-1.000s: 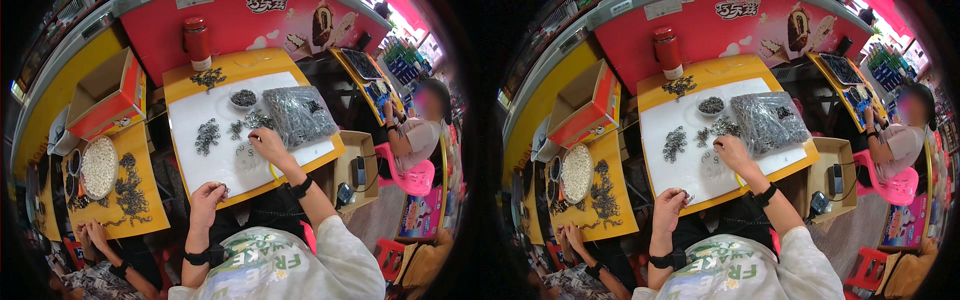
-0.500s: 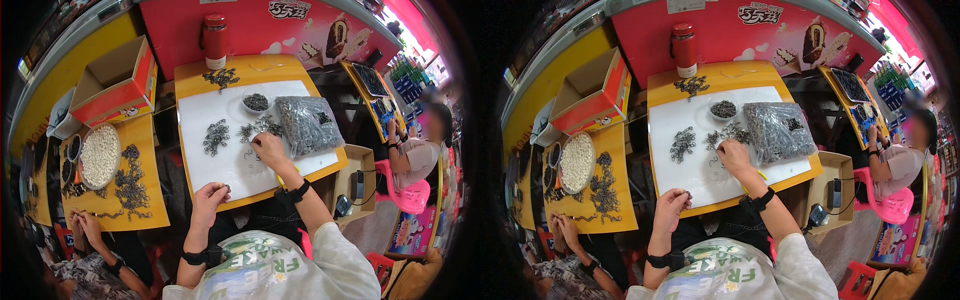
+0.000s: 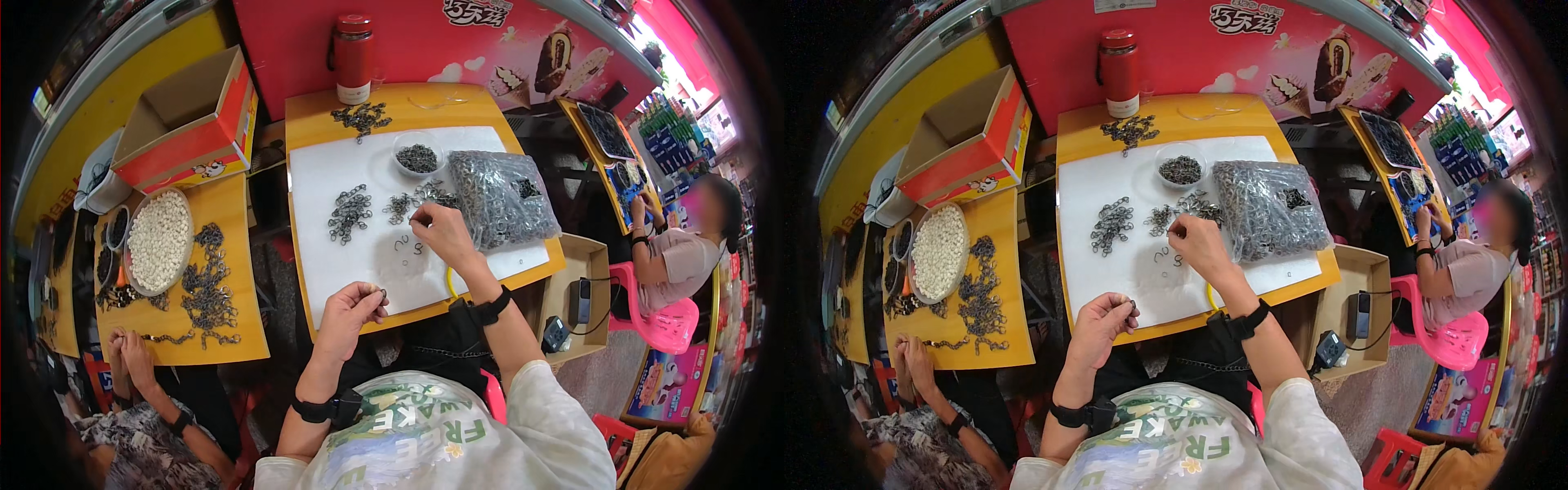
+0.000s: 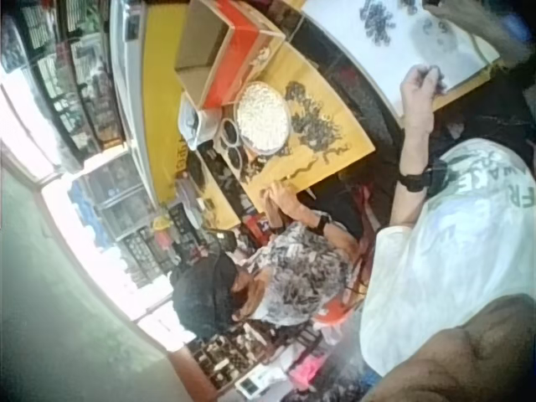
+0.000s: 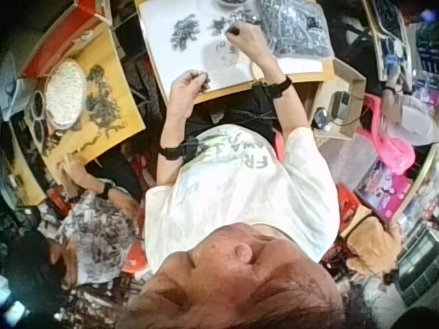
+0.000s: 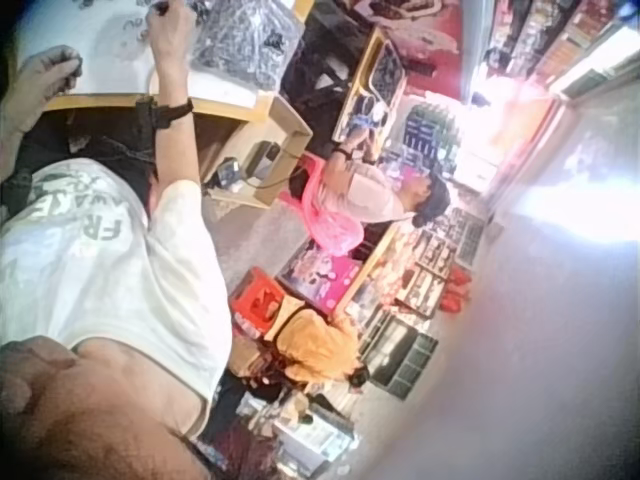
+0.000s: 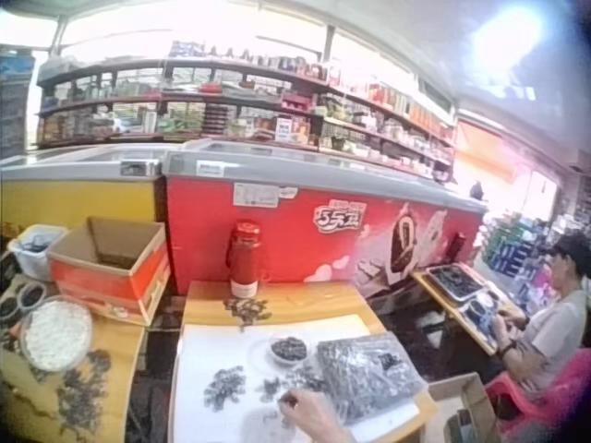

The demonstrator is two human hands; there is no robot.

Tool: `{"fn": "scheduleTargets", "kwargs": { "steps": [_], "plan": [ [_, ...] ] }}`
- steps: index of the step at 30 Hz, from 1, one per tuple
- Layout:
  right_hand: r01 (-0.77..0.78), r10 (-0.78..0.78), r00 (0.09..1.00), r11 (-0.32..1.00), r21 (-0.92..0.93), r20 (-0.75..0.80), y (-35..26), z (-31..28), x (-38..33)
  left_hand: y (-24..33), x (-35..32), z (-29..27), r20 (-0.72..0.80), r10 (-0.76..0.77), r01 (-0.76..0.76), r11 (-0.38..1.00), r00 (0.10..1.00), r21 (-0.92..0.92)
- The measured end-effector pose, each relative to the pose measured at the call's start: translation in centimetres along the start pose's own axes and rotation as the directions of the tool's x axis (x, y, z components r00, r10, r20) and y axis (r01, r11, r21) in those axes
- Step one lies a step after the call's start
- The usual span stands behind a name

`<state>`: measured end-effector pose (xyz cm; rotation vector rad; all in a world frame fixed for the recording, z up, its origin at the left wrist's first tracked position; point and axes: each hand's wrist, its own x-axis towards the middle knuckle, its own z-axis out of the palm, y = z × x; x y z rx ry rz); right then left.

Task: The person is using pliers to connect small metal links/rings together to form a chain.

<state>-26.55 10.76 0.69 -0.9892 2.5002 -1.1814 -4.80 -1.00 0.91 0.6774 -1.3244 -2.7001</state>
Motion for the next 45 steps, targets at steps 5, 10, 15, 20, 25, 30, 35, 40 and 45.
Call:
{"fn": "scheduleTargets", "kwargs": {
  "steps": [5,10,15,20,25,30,35,40,45],
  "plan": [
    [0.197,-0.195,0.980,0.965,-0.173,0.030,2.6,1.0,1.5,-0.6,-0.7,-0.5,-0.052,-0.015,0.016,1.000,0.999,0.020],
    [0.242,-0.233,0.970,0.951,-0.190,0.068,2.2,0.6,1.6,-0.8,-0.8,-1.7,-0.071,0.005,-0.006,1.000,0.997,-0.018],
    [0.227,-0.237,0.971,0.951,-0.208,-0.027,2.5,0.4,1.2,-1.0,-0.6,-1.8,-0.045,-0.012,0.011,1.000,0.999,-0.028],
    [0.087,-0.084,0.996,0.972,-0.220,0.021,2.0,0.3,1.3,-1.1,-0.5,-2.2,-0.063,-0.005,0.003,1.000,0.998,-0.030],
    [0.066,-0.060,0.998,0.971,-0.229,0.033,1.4,0.9,1.3,-0.8,-0.7,-2.0,-0.066,-0.002,0.000,0.999,0.998,-0.036],
    [0.046,-0.033,0.998,0.973,-0.225,0.061,1.9,1.1,1.1,-0.6,-0.9,-1.9,-0.068,0.014,-0.017,0.999,0.998,-0.043],
    [0.029,-0.011,0.994,0.988,-0.155,0.113,0.8,0.5,0.5,-0.6,-1.0,-1.7,-0.055,-0.002,0.000,1.000,0.998,-0.030],
    [-0.247,0.158,0.945,0.920,0.305,0.287,-2.9,0.1,-2.7,1.1,-0.8,-0.6,-0.033,-0.014,0.011,0.997,0.999,-0.081],
    [-0.380,0.136,0.924,0.406,0.831,0.356,-5.0,1.0,-6.6,2.5,-0.8,1.3,0.011,0.028,-0.027,0.992,1.000,-0.121]
  ]
}}
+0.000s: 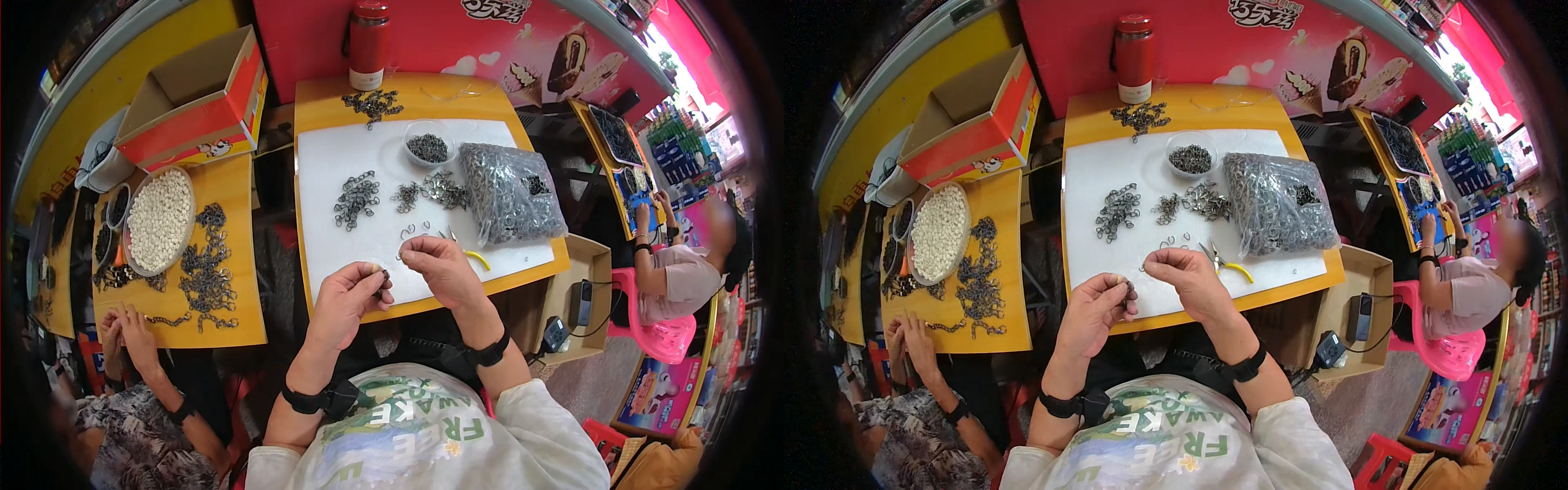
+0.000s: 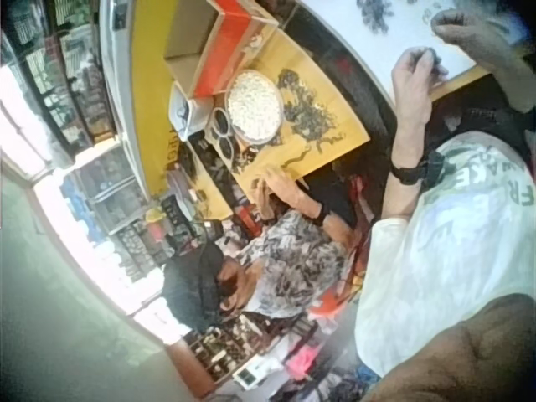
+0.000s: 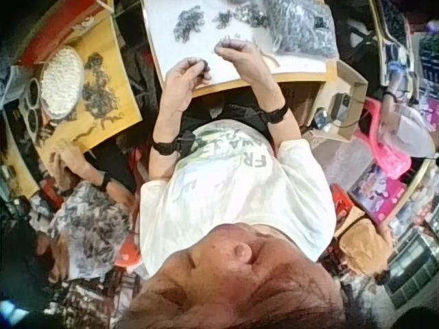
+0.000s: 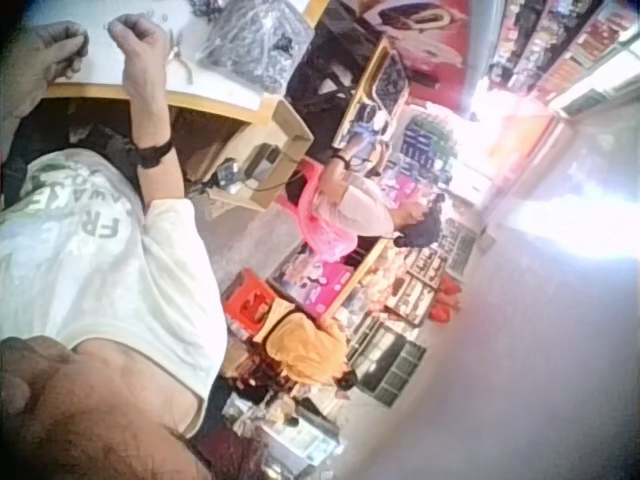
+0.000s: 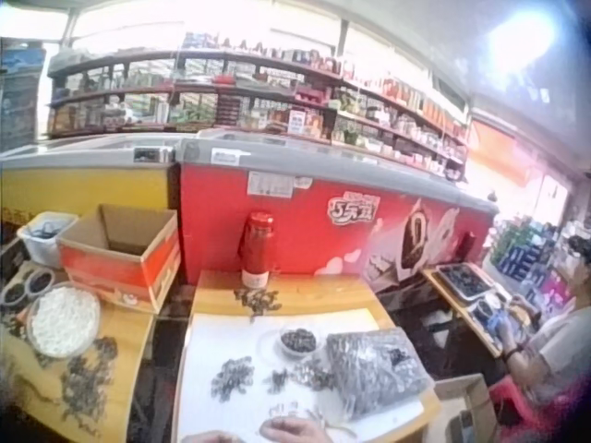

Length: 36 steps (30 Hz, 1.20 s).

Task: The person is using pliers to connect small metal links/rings together to form a chain.

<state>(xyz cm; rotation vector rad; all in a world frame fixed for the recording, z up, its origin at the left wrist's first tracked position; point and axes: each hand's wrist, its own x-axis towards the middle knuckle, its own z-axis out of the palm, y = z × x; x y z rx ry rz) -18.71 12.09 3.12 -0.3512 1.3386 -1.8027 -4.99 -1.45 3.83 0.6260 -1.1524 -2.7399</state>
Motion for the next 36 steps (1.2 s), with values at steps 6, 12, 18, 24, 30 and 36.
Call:
{"fn": "scheduleTargets", "kwargs": {
  "steps": [6,12,18,24,30,36],
  "plan": [
    [0.018,-0.018,1.000,1.000,-0.007,0.026,0.2,0.9,-1.5,-0.7,-0.3,0.8,-0.002,0.052,-0.052,0.999,0.999,0.005],
    [0.014,-0.008,0.996,0.997,-0.074,0.084,0.0,1.0,-1.8,-1.0,-0.5,0.6,-0.012,0.055,-0.055,0.998,0.998,0.017],
    [0.014,-0.010,0.995,0.999,-0.044,0.101,1.1,0.8,-1.8,-1.1,-0.6,0.6,-0.040,0.014,-0.014,1.000,0.999,0.013],
    [0.032,-0.018,0.998,0.962,0.270,-0.056,3.8,3.0,-2.8,-2.2,-0.5,1.1,-0.188,0.262,-0.220,0.951,0.947,0.216],
    [0.105,-0.058,0.980,0.963,0.248,-0.190,4.5,3.9,-3.0,-2.4,-0.6,0.6,-0.138,0.423,-0.343,0.854,0.896,0.391],
    [0.209,-0.286,0.949,0.888,-0.411,-0.135,2.8,3.2,-3.2,-2.3,-0.8,0.1,-0.141,0.363,-0.273,0.861,0.921,0.428]
  ]
}}
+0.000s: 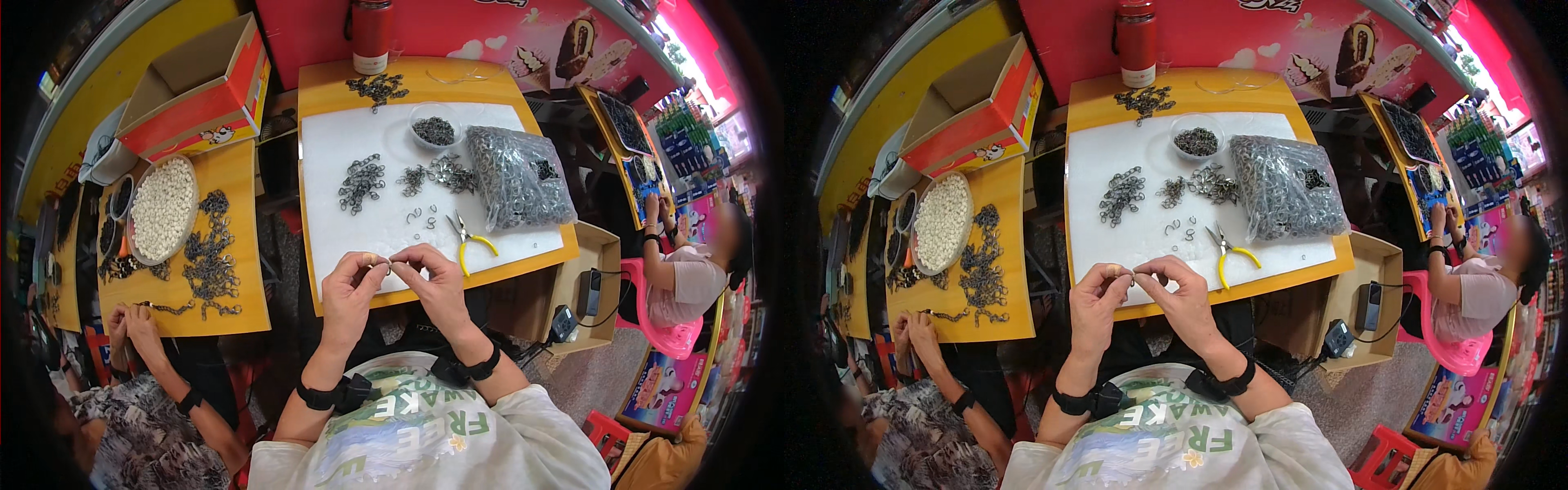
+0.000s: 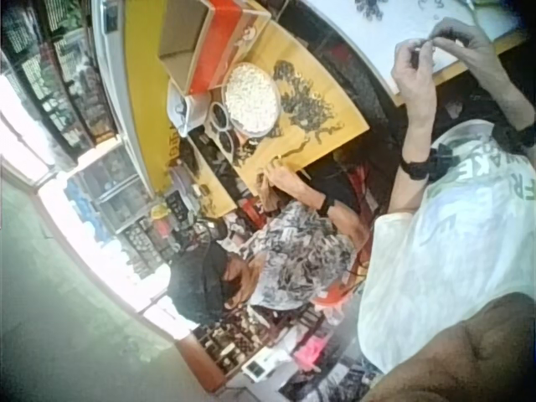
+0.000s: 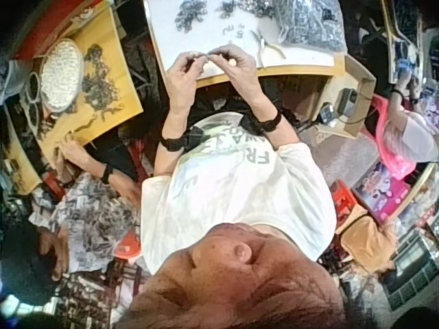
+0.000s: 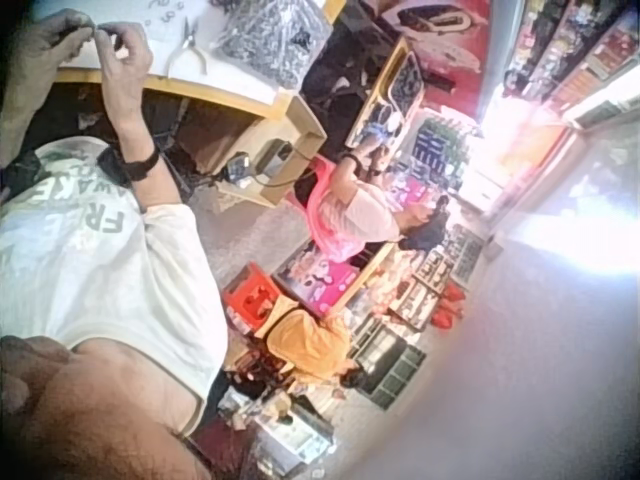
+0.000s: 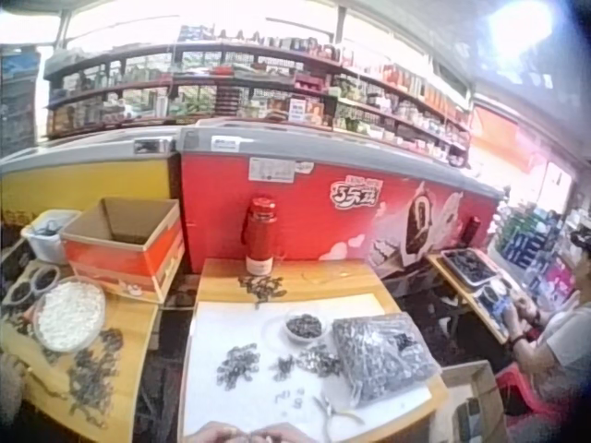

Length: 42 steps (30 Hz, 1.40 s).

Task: The person is using pliers to connect small metal links/rings together to form a chain.

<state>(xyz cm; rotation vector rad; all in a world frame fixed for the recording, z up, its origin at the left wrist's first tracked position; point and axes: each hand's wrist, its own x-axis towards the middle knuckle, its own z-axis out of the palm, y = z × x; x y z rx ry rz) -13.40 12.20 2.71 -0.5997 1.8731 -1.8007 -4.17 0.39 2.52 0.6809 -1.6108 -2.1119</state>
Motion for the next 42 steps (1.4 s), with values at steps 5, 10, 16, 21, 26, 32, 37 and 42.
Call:
{"fn": "scheduleTargets", "kwargs": {
  "steps": [5,10,16,21,26,32,37,42],
  "plan": [
    [0.326,-0.317,0.945,0.889,-0.323,0.080,-1.8,-0.4,0.2,-0.7,-0.1,-0.1,0.031,-0.029,0.030,0.999,0.999,-0.038],
    [0.298,-0.307,0.951,0.899,-0.320,0.023,-1.1,-0.4,-0.1,-0.8,0.1,0.0,0.056,-0.097,0.100,0.994,0.994,-0.050],
    [0.202,-0.204,0.979,0.973,-0.116,-0.008,0.3,-0.7,0.4,-0.6,0.3,0.6,0.048,-0.041,0.039,0.998,0.998,0.044],
    [0.149,-0.124,0.981,0.973,-0.175,0.147,0.1,-1.7,2.0,-1.1,0.7,0.5,-0.026,0.009,-0.009,1.000,1.000,0.010],
    [0.263,-0.293,0.954,0.705,-0.659,0.067,2.3,-7.5,10.3,-1.0,1.0,-0.9,-0.065,-0.013,0.012,1.000,0.998,-0.011],
    [0.321,-0.277,0.933,0.356,-0.877,0.229,4.4,-10.1,15.0,-0.5,0.6,-1.5,-0.071,-0.030,0.033,0.999,0.997,0.036],
    [0.388,-0.370,0.895,0.375,-0.842,0.248,3.4,-10.6,14.3,-0.1,0.5,-1.9,-0.043,-0.050,0.052,0.998,0.998,0.043],
    [0.078,-0.115,0.992,0.893,-0.443,-0.058,1.6,-10.2,11.8,0.4,1.2,-0.8,0.014,-0.048,0.047,0.996,0.999,0.070]
  ]
}}
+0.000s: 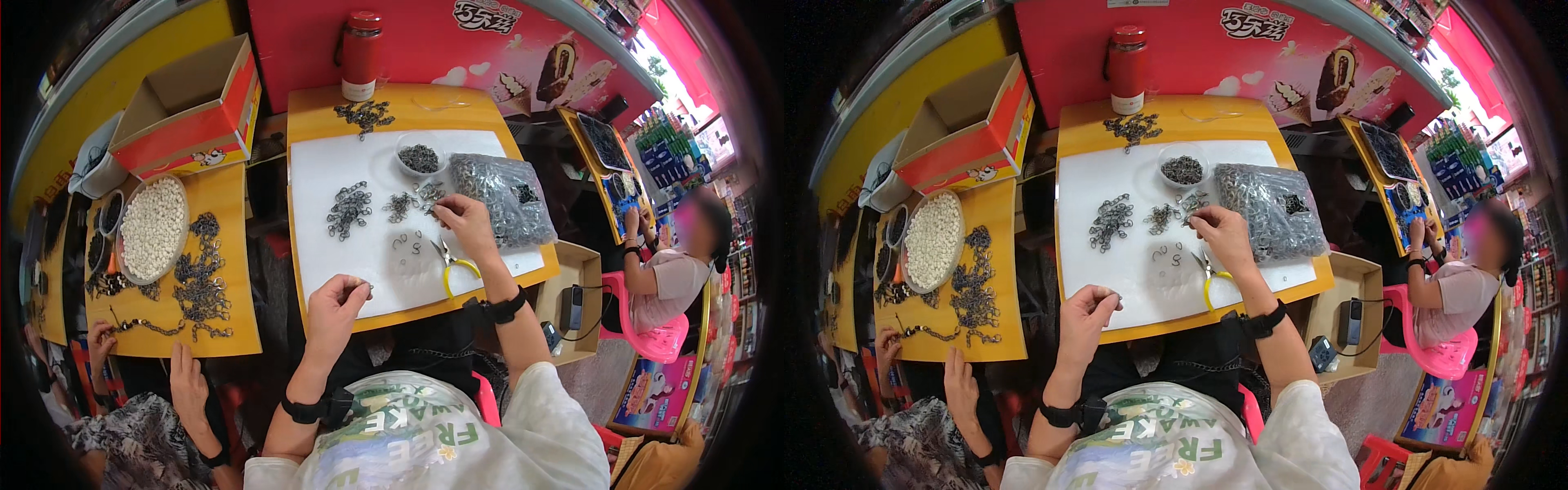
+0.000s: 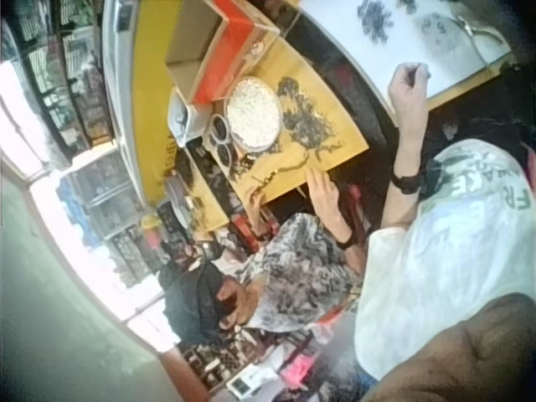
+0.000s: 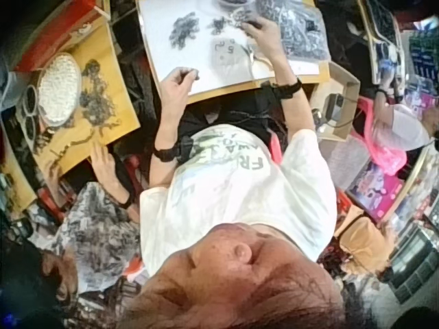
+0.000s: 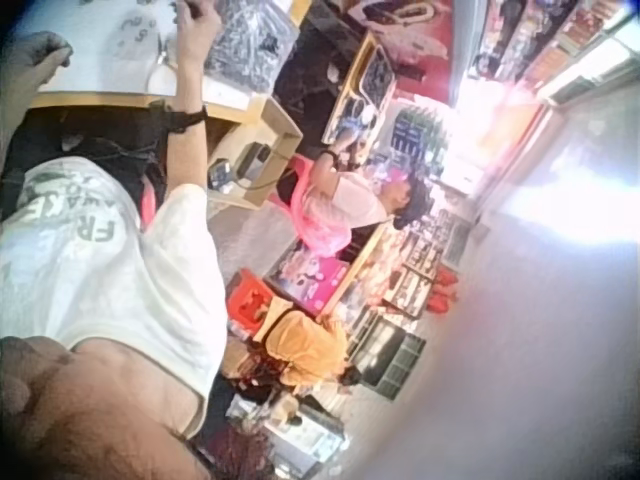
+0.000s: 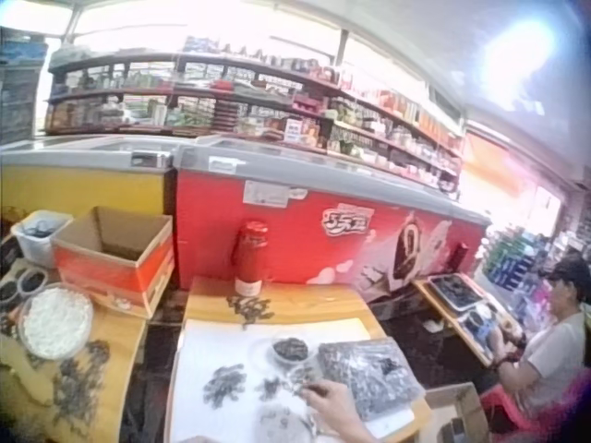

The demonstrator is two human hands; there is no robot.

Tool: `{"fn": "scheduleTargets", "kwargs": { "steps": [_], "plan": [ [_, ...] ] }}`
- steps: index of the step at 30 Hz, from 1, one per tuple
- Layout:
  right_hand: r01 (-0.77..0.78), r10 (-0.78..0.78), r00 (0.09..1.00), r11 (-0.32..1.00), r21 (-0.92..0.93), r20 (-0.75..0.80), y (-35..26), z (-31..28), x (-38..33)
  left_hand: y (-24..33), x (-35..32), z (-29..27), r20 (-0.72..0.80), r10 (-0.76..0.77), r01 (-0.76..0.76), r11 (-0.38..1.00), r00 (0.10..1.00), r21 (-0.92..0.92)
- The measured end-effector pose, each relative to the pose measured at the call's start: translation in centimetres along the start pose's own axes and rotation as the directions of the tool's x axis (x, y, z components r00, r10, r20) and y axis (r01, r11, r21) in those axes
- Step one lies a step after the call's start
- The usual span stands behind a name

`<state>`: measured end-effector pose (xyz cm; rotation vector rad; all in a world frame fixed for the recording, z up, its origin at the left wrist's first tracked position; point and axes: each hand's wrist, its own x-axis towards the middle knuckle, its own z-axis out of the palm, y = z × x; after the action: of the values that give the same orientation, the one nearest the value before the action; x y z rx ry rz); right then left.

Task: The person is using pliers to connect small metal links/rings together to form a chain.

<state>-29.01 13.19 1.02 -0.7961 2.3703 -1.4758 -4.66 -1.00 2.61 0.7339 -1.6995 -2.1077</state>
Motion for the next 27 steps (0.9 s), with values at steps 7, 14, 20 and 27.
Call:
{"fn": "scheduleTargets", "kwargs": {
  "steps": [7,14,20,27],
  "plan": [
    [-0.364,0.339,0.929,0.771,0.522,0.147,-0.2,0.1,-1.7,0.9,0.4,1.1,0.087,-0.016,0.008,0.996,0.996,0.091],
    [-0.345,0.279,0.938,0.710,0.613,0.205,-4.1,1.1,-5.5,1.2,0.5,1.7,0.056,-0.029,0.025,0.997,0.998,0.077],
    [-0.254,0.141,0.965,0.711,0.656,0.222,-6.4,2.5,-8.6,0.8,-0.3,2.3,-0.043,0.152,-0.134,0.949,0.987,0.285],
    [-0.261,0.123,0.957,0.766,0.588,0.264,-6.0,3.5,-9.3,1.6,-1.3,3.3,0.004,0.351,-0.300,0.796,0.937,0.525]
  ]
}}
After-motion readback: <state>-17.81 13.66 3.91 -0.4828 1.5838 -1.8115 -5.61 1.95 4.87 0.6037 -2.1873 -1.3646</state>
